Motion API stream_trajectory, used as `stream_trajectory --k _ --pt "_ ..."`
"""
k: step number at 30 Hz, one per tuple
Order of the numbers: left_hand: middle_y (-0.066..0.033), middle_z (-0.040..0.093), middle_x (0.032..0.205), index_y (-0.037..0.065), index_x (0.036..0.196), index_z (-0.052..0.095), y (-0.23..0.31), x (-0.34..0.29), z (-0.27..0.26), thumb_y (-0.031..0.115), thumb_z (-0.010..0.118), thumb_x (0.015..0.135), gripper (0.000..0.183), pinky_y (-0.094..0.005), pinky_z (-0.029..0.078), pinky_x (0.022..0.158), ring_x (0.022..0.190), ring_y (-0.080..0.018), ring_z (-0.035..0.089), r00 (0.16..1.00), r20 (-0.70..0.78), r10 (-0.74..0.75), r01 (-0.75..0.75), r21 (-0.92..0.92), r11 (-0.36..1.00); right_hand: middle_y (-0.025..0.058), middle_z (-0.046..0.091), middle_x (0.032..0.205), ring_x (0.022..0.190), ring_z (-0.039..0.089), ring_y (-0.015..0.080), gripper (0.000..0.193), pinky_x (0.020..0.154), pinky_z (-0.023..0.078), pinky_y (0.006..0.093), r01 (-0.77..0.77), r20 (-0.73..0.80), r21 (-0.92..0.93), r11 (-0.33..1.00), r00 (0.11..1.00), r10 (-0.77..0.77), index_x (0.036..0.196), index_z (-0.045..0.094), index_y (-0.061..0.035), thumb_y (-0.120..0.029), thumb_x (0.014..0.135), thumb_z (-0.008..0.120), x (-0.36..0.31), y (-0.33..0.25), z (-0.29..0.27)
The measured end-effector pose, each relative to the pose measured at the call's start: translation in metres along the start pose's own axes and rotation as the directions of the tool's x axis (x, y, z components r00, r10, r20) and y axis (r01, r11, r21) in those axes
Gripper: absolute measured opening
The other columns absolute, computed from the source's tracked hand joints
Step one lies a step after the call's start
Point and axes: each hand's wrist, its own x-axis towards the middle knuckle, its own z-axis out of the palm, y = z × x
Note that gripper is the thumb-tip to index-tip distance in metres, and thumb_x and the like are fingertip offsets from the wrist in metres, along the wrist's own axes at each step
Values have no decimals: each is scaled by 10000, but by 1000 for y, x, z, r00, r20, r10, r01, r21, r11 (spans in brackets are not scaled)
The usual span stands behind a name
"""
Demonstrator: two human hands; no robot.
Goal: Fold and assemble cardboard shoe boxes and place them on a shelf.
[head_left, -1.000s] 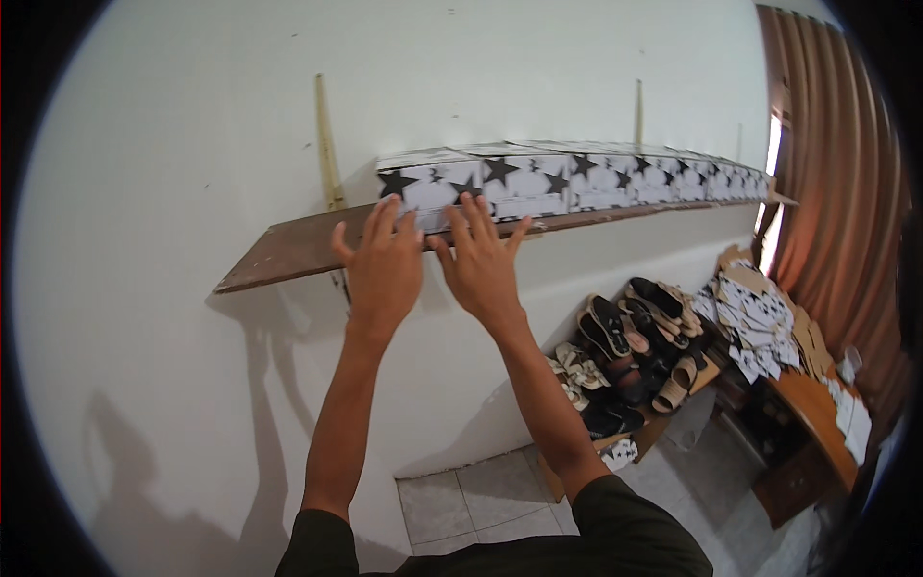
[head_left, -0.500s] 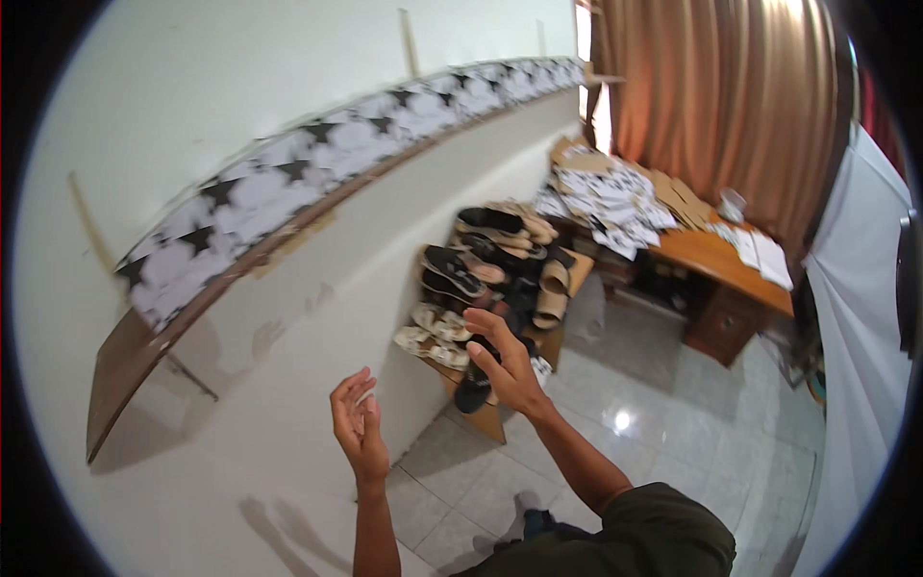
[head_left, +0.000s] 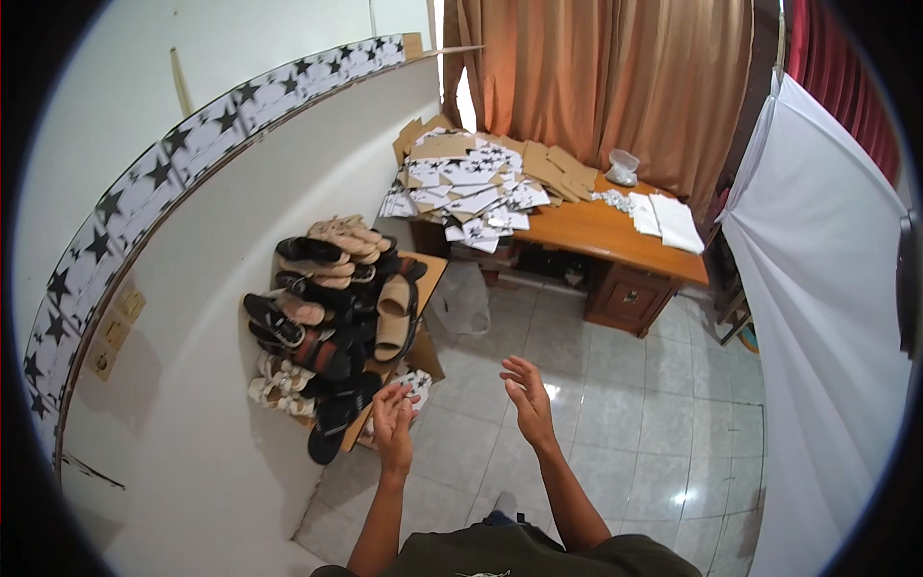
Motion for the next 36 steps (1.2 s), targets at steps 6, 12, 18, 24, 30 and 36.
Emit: stream_trajectory --k 6,12,18,24,30,36 --pt "-174 551 1341 23 1379 438 -28 69 92 203 571 1025 419 -361 480 982 1147 -241 609 998 58 15 -17 26 1000 155 547 1428 1245 566 250 494 1048 447 389 -35 -47 -61 998 998 32 1458 444 -57 -206 1007 581 72 10 -86" --pt "-184 550 1319 6 1363 448 -57 154 142 155 594 1012 408 -340 477 990 1135 -227 602 998 64 27 -25 -31 999 185 560 1413 1258 579 293 502 1060 471 426 -12 -49 -102 995 999 7 1449 458 -44 -245 1013 605 163 31 -125" --pt "-127 585 1292 46 1354 471 -96 270 180 183 552 1030 361 -292 494 898 1093 -183 627 998 36 43 -43 -8 999 158 556 1408 1226 580 243 491 1030 467 378 0 1 -117 993 1000 0 1446 450 -43 -193 1003 601 284 58 -129" --pt "-128 604 1290 55 1346 477 -117 404 212 207 559 1030 360 -294 499 889 1087 -178 635 999 26 38 -38 -22 999 151 567 1394 1216 590 235 482 1020 468 362 0 17 -87 996 1000 2 1438 459 -36 -179 1004 613 423 86 -129" --pt "-116 609 1290 61 1348 482 -138 511 234 213 574 1026 368 -275 492 883 1090 -173 638 999 20 46 -47 51 998 171 596 1357 1185 611 228 479 983 510 356 11 11 -75 997 1000 -10 1421 478 -5 -180 1004 633 532 128 -141" --pt "-116 617 1277 56 1353 482 -163 598 260 203 561 1034 361 -268 487 881 1083 -177 637 998 -58 29 -22 123 992 189 576 1357 1168 605 229 506 982 508 362 -10 54 -22 1000 998 11 1436 451 6 -185 1003 628 641 175 -158"
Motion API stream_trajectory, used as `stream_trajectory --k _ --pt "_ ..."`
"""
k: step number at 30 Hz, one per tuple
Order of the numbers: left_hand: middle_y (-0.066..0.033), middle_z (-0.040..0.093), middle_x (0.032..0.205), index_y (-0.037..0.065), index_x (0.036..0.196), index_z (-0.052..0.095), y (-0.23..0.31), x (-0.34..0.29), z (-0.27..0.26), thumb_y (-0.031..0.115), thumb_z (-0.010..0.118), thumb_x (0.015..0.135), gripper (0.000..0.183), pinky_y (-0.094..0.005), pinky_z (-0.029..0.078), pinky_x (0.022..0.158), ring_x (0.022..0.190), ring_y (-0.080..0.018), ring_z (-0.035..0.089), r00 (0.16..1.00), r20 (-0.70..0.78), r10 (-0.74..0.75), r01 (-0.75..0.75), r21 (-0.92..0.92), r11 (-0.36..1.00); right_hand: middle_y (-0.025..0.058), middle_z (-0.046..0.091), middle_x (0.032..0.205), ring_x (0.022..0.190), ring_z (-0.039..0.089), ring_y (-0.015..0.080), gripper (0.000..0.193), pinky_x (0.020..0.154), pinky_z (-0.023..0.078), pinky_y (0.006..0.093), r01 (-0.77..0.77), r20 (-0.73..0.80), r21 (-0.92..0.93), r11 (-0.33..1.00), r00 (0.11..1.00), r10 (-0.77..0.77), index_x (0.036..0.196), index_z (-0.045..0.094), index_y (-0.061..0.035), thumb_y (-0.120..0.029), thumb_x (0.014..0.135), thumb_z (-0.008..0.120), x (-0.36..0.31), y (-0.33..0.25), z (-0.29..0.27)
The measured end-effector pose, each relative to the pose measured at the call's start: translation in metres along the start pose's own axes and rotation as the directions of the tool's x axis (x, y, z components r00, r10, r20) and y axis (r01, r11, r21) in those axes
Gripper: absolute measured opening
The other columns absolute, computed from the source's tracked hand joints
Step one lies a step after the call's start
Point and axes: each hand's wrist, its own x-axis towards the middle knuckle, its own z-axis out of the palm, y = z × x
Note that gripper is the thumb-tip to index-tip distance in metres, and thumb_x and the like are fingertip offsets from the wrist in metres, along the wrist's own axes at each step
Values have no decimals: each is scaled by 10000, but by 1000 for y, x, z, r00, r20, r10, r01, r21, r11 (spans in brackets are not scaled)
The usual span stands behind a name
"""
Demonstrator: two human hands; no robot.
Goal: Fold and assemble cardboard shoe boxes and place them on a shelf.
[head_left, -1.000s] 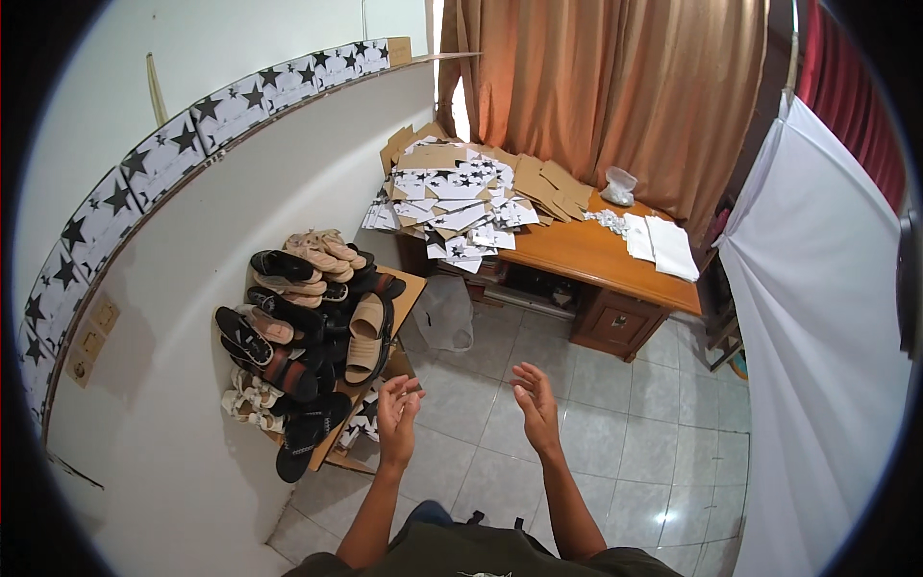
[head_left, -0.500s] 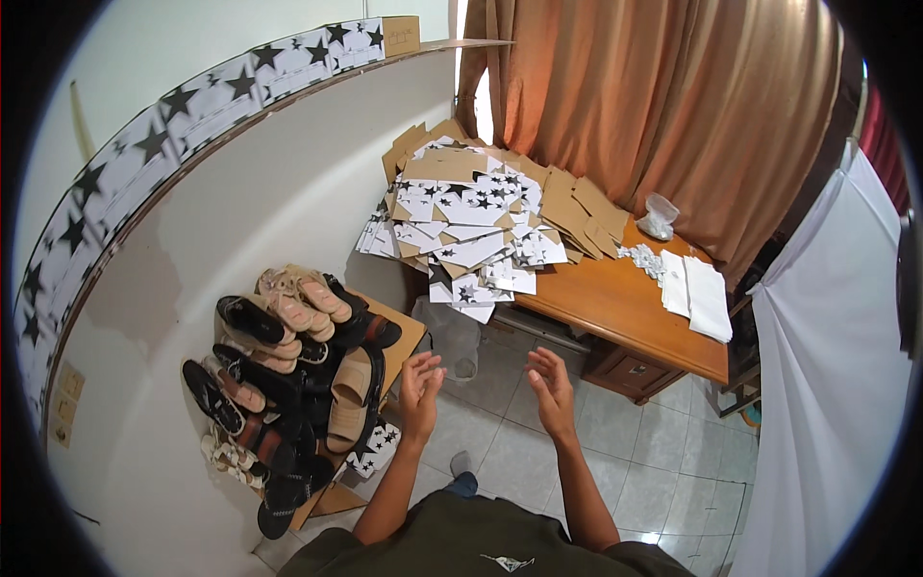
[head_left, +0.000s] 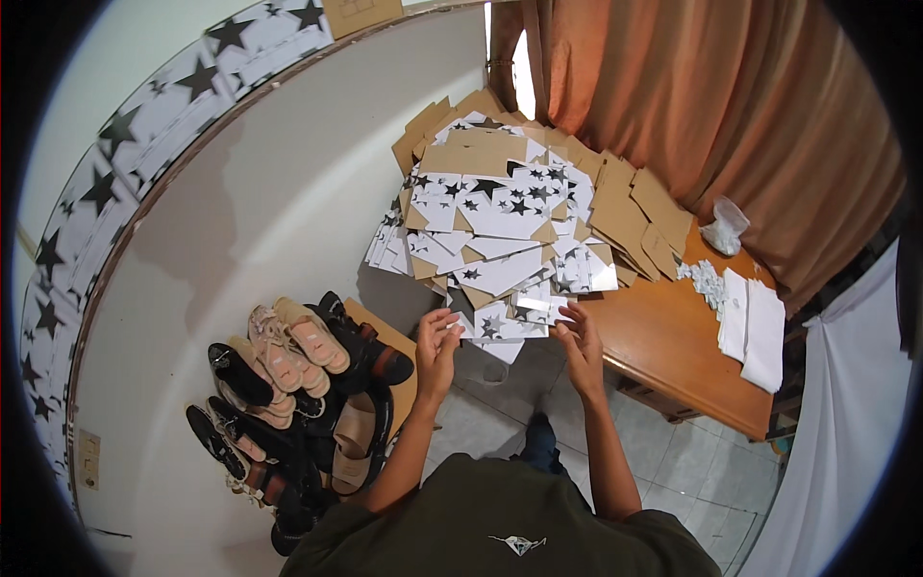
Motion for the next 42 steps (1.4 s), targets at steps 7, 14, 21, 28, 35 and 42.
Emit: stream_trajectory --k 7,14,21,28,35,42 --pt "-93 636 1254 77 1328 502 -34 91 57 266 572 1028 361 -311 496 892 1078 -169 641 989 -146 -21 31 66 997 166 597 1331 1164 601 233 492 997 498 378 -77 137 -29 997 987 80 1421 468 -18 -204 998 636 127 50 -24" --pt "-92 653 1235 54 1329 505 -49 166 112 263 619 1011 397 -323 512 860 1068 -196 673 963 -248 -104 124 66 990 180 612 1301 1138 626 250 479 966 521 384 -120 212 -74 990 968 133 1404 480 -7 -218 1002 631 243 91 -45" --pt "-72 644 1235 70 1327 509 -83 224 130 264 636 998 403 -340 519 862 1058 -188 671 938 -295 -182 215 84 973 191 621 1272 1077 656 252 474 903 551 376 -149 202 -126 981 964 173 1389 498 -15 -210 985 651 306 144 -52" --pt "-59 635 1189 100 1314 525 -144 287 114 246 643 980 384 -346 497 864 1048 -164 643 935 -252 -248 292 157 943 180 662 1194 1002 660 238 485 845 536 366 -134 139 -235 963 976 169 1351 524 -13 -245 957 685 351 197 -40" --pt "-161 583 1204 33 1209 573 -187 331 98 226 749 901 404 -417 463 938 1072 -298 554 931 -347 -116 256 390 885 189 604 1103 956 619 305 488 849 518 392 -74 -20 -484 872 997 73 1293 535 25 -192 896 718 378 237 -30" --pt "-202 550 1224 17 1212 517 -200 344 88 186 804 800 529 -503 362 1041 1188 -402 469 924 -379 -39 258 547 797 148 619 962 814 615 247 652 745 518 374 -283 -169 -464 840 959 230 1339 491 10 -193 812 817 389 237 -13"
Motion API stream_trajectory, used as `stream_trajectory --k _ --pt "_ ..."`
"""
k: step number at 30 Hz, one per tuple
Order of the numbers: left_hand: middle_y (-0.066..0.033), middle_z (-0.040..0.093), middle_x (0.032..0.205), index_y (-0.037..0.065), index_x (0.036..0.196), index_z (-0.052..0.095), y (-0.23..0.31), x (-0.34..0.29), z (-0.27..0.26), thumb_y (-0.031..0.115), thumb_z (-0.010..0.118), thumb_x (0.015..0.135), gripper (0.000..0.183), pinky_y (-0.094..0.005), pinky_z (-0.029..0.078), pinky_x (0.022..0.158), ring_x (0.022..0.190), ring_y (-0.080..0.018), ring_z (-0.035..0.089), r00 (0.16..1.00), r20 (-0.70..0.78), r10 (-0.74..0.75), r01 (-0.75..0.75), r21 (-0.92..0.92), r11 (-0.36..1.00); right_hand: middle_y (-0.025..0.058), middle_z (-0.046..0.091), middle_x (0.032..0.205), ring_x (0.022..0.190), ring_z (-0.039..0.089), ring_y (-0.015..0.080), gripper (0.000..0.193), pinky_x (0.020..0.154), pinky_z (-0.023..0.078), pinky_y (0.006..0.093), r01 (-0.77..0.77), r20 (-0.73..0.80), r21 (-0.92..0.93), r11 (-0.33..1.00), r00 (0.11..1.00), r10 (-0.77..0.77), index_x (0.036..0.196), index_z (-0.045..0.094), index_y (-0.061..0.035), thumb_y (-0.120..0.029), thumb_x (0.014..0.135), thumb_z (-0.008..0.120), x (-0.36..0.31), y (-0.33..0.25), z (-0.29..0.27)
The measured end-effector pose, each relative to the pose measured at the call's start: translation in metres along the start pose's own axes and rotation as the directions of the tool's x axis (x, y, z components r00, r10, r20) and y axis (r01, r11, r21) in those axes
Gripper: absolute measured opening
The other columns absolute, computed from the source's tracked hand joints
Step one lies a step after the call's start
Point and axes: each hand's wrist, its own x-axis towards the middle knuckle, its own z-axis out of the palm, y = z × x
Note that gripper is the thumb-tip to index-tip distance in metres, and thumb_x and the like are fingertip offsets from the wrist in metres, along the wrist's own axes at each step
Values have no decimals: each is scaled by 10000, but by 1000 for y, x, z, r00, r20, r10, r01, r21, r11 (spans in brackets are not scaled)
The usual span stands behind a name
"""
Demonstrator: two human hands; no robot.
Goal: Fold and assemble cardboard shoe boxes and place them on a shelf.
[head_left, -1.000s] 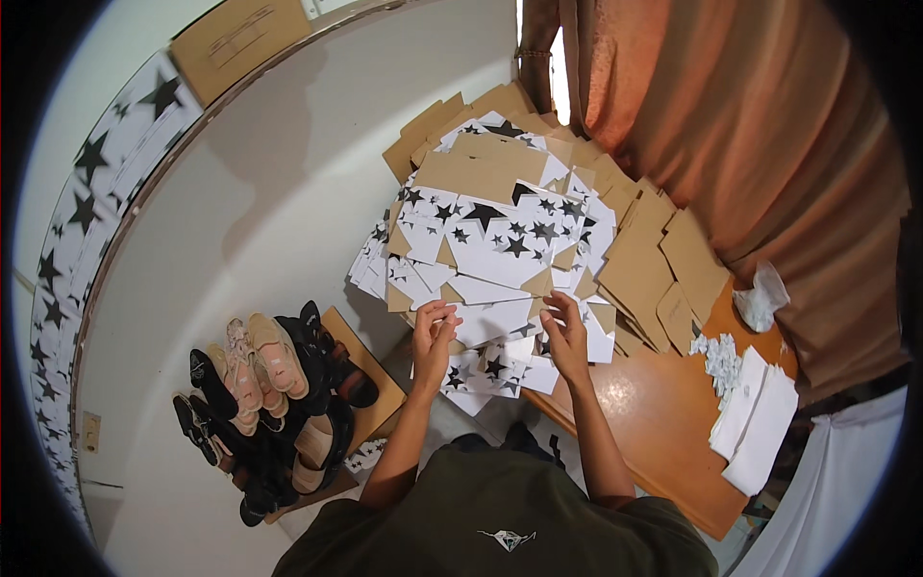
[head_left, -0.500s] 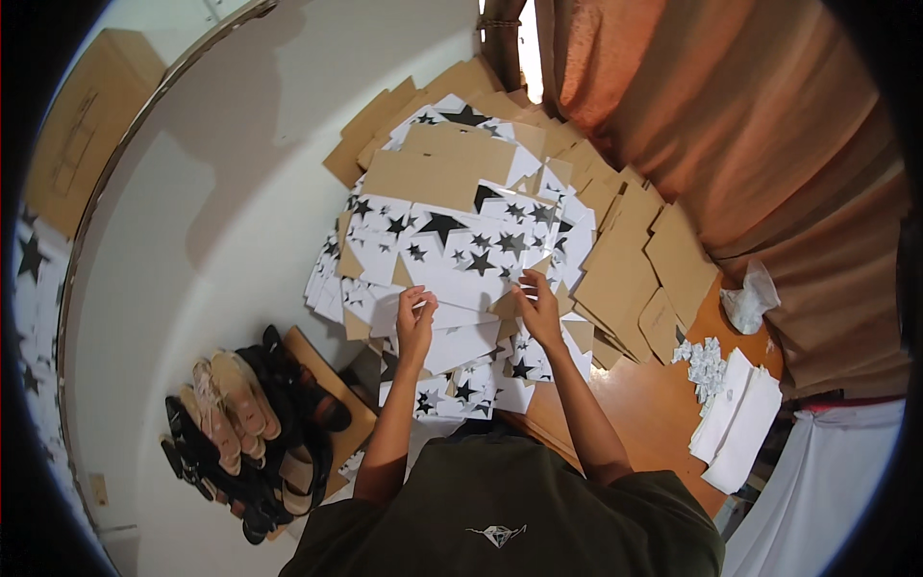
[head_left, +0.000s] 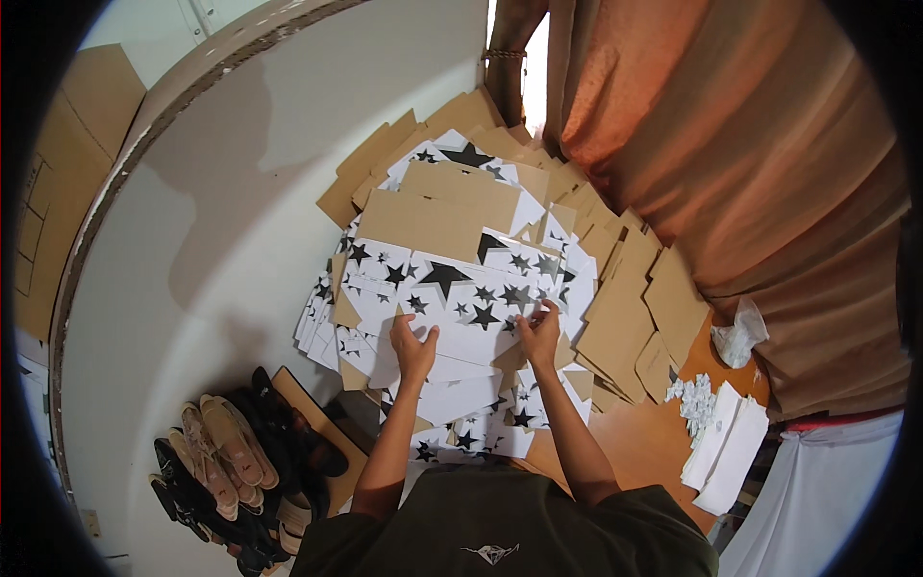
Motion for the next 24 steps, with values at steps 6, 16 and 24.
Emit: stream_trajectory --k 6,16,24 --pt "-172 528 1146 19 1355 370 14 8 -4 111 832 788 738 -423 449 949 1079 -267 531 982 -48 -183 167 -233 958 61 582 971 794 539 137 535 697 462 289 -35 54 152 988 998 27 1217 587 45 -232 831 833 15 12 -7" --pt "-94 523 1248 37 1378 451 56 -10 -53 404 795 844 734 -415 410 1007 1166 -231 520 882 378 -283 470 -758 453 59 675 1014 950 634 137 326 825 507 282 5 220 694 720 951 -219 1079 485 -87 44 895 721 -41 -86 -79" --pt "-163 209 1642 205 1642 100 130 -44 -87 760 646 794 1151 -724 113 1146 1488 -415 201 775 610 -163 584 -594 553 47 630 1010 972 568 113 300 885 445 287 169 109 797 580 904 -414 936 464 -100 59 893 715 -91 -123 -139"
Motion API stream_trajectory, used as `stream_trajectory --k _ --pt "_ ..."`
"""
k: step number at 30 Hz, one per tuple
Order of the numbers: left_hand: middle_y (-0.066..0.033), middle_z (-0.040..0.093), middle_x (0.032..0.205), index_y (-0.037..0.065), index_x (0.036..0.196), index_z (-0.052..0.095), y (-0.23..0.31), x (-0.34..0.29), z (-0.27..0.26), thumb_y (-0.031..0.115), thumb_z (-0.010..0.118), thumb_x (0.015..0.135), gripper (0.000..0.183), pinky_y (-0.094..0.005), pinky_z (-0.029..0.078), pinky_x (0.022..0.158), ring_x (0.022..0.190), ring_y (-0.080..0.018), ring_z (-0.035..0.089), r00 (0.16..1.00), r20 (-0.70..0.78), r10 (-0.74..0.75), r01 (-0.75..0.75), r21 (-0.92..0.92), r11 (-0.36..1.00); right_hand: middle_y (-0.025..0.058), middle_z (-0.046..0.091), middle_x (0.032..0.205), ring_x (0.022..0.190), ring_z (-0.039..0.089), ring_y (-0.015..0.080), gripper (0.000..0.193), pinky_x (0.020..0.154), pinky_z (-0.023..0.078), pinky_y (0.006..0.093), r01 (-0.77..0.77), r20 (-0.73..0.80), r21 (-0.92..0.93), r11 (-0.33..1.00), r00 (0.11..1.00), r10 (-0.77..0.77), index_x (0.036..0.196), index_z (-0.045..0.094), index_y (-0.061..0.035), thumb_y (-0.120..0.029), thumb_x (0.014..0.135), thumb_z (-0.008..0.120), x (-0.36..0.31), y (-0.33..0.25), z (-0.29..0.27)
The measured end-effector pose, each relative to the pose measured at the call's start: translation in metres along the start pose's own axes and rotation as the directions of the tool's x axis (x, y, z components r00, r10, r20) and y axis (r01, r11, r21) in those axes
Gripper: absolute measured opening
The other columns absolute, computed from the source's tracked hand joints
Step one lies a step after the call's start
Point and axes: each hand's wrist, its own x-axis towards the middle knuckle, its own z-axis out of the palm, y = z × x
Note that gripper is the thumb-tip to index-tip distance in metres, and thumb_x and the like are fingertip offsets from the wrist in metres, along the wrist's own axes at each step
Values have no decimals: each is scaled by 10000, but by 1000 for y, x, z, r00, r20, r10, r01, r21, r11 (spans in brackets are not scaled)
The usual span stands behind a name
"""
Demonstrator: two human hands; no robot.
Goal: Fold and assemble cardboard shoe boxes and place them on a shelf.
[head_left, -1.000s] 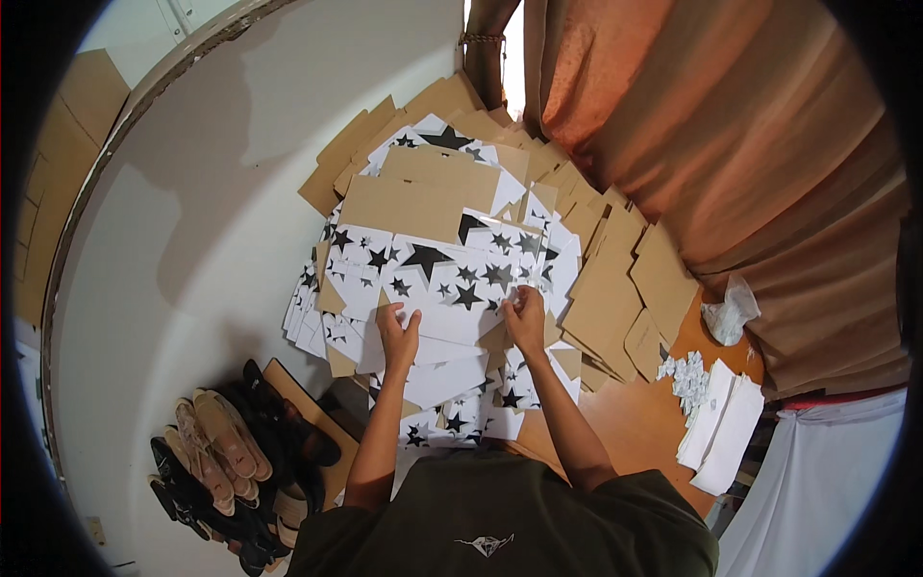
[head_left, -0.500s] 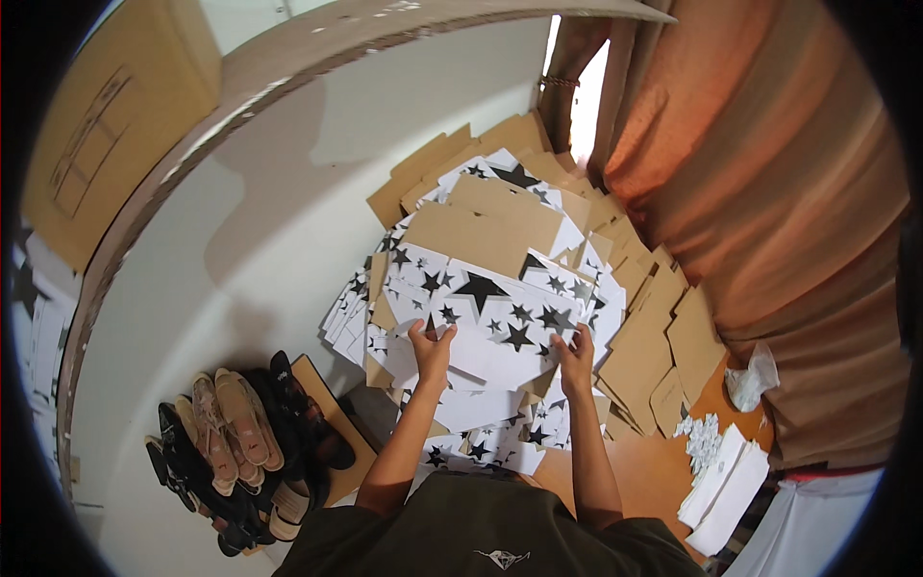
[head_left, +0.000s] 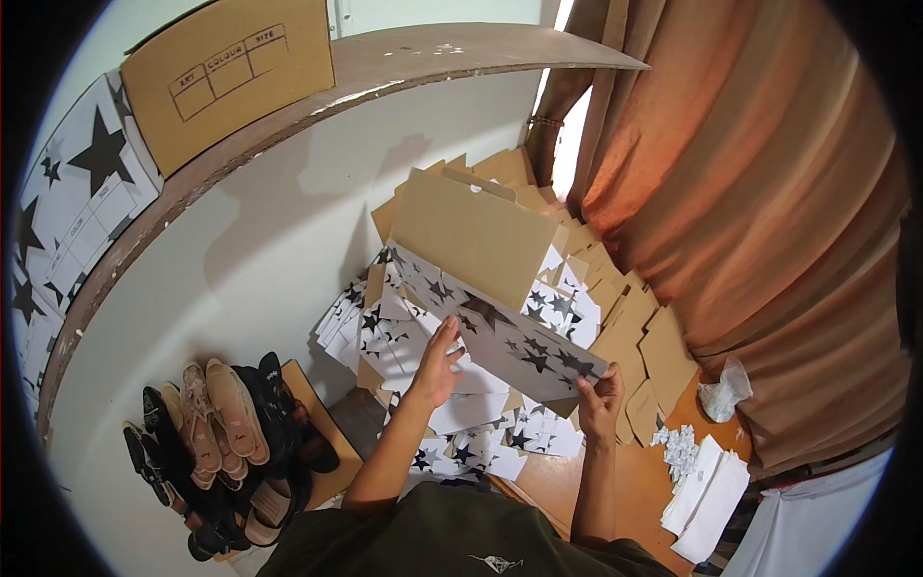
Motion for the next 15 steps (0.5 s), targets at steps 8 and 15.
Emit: stream_trajectory --k 8,15 --pt "-128 80 1678 303 1611 -138 10 -41 69 523 812 809 1262 -655 490 935 1469 -415 216 973 213 89 -40 -226 973 203 667 1183 1214 577 368 217 1066 411 508 169 318 -8 986 935 -157 981 628 -85 37 831 725 -55 -34 -15" --pt "-140 226 1608 257 1625 18 -20 -67 117 301 754 920 1020 -588 494 957 1410 -275 381 951 294 98 -89 -44 995 167 649 1136 1203 584 290 259 1050 446 436 38 53 54 998 998 -41 1018 554 -82 94 872 676 -110 -67 -43"
